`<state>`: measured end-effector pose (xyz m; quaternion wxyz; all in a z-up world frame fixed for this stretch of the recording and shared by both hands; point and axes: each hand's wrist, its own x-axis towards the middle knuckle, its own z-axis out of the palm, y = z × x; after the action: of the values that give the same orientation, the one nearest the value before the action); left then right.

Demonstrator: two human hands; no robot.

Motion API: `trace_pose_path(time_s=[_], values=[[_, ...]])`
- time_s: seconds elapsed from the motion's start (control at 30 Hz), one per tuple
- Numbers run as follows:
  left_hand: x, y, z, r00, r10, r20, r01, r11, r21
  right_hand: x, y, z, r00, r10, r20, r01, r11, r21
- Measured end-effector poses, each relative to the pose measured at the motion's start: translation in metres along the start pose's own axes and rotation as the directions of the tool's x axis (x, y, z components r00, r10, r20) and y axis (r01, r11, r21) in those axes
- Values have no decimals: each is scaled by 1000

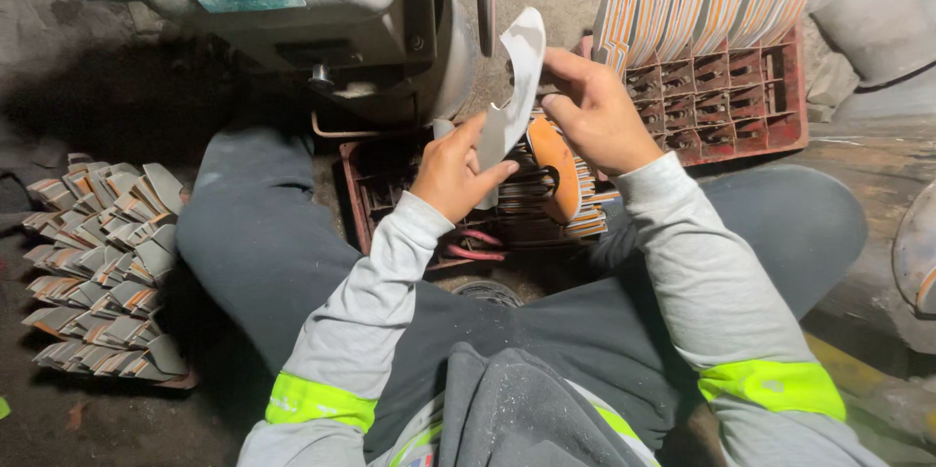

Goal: The person sits on the floor and uses a bench grinder to smooth the edges of small, curved ceramic tiles. They handle the tiles one at a time, pressing them against the spinning wheel, then placing them into a red crate.

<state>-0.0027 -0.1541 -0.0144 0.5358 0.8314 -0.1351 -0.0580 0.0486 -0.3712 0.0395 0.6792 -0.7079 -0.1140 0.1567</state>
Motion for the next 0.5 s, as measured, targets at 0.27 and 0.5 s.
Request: trace_pose_path(time_s=[0.27, 0.5], values=[[55, -14, -5, 932, -206, 297, 356, 659, -662, 58, 15, 13, 987, -154, -54, 123, 918, -378], [80, -3, -14, 925, -268, 270, 378, 568, -731, 96, 43, 0, 949, -309, -58, 239, 830, -504]])
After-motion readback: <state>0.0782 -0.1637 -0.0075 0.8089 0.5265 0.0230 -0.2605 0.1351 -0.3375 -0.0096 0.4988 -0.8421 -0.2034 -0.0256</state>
